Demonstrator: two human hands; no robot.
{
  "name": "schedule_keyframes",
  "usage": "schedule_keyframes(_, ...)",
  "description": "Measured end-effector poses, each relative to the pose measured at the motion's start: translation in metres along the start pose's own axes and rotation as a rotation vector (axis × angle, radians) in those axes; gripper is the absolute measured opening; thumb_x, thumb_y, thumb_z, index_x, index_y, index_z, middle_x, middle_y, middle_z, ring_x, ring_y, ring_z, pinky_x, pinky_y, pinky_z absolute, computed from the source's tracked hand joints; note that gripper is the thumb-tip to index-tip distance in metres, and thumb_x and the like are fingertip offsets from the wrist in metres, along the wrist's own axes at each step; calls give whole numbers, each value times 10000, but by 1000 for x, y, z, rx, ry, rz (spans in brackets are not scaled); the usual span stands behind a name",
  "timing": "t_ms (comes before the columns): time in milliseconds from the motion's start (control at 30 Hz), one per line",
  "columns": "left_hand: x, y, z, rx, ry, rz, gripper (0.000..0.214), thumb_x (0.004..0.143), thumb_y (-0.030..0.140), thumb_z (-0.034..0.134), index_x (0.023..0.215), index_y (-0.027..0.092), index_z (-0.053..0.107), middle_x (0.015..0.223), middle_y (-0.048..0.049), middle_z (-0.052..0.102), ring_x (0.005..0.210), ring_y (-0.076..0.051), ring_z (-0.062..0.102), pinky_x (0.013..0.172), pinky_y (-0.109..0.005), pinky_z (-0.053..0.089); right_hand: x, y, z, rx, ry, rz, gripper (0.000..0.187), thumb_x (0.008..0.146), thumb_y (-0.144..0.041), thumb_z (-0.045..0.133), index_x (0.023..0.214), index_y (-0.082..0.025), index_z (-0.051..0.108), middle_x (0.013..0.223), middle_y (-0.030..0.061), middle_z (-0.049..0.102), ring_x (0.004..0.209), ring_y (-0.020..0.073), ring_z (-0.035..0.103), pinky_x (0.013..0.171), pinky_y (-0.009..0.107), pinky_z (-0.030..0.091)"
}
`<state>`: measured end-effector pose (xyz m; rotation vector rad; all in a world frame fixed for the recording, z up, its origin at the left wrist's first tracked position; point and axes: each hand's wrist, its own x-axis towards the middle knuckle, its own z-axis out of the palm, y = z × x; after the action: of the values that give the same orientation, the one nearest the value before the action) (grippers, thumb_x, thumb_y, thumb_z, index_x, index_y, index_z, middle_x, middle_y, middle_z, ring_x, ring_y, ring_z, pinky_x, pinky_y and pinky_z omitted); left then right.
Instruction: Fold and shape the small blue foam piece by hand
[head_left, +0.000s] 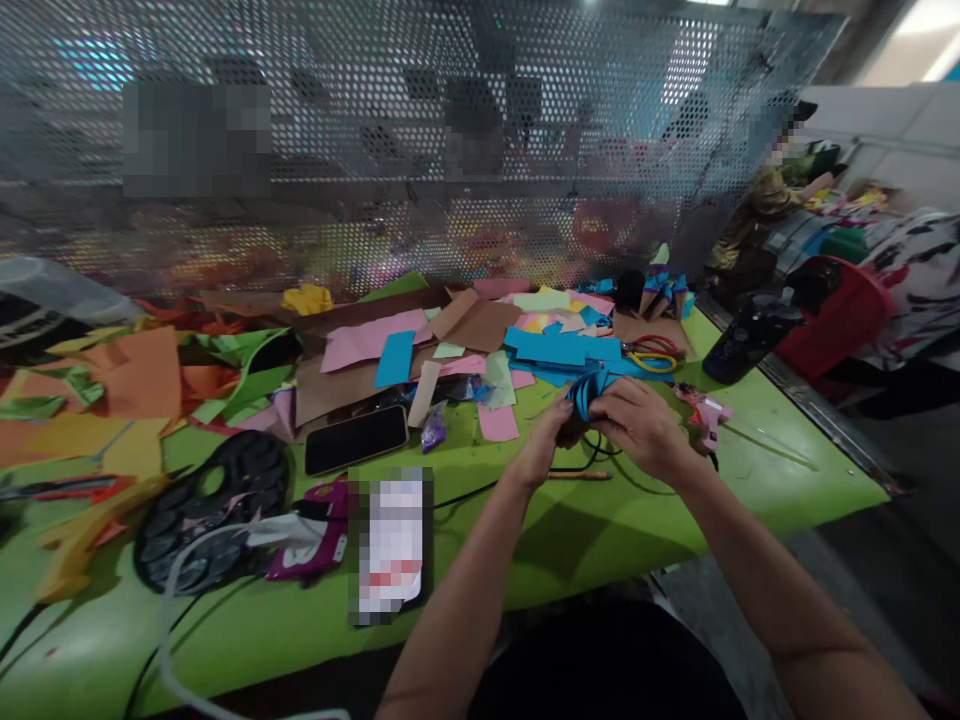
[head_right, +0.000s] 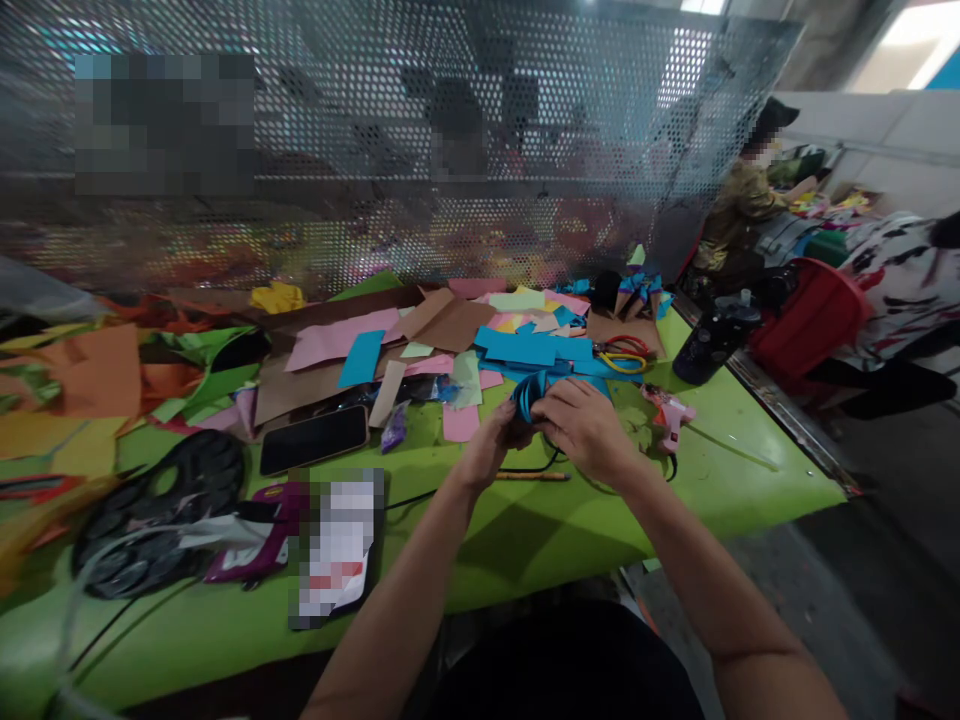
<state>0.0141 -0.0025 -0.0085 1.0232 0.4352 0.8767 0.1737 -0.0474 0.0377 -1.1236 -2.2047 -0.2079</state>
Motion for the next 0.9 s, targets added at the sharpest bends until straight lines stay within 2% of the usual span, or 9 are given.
schedule_keyframes(133,2,-4,-3,42,31,5,430,797,578,585,949,175,584,641,41,397,536,-74,293,486,-206,214,-5,1,3,60,50,38,78,903,-217,611,938,-223,680,856,55,654,827,216,591,743,348,449)
schedule_keyframes(267,4,-2,-6,94,95,17,522,761,661,571,968,181,566,673,20,472,573,-94,369,516,-221,246,-9,-2,3,282,139,157,191,883,-238,659,1071,-252,687,948,60,676,896,203,631,760,323,509)
schedule_keyframes(367,4,-2,-8,140,81,67,493,784,661,548,909,185,530,659,33,431,564,-92,321,533,-235,250,-10,-5,2,381,189,237,155,869,-234,676,1021,-252,707,922,53,676,872,191,638,736,305,528)
schedule_keyframes(533,3,-4,-9,227,45,108,423,857,601,488,911,182,499,685,37,400,590,-100,303,558,-250,261,-9,-6,5,336,215,240,97,880,-213,654,935,-246,727,864,42,683,830,179,647,729,294,526)
schedule_keyframes(900,-1,0,-9,345,29,98,409,895,507,457,1125,180,545,745,18,439,651,-126,356,605,-253,299,-7,-9,10,270,199,250,54,881,-206,640,877,-214,693,839,53,689,804,187,649,720,300,521)
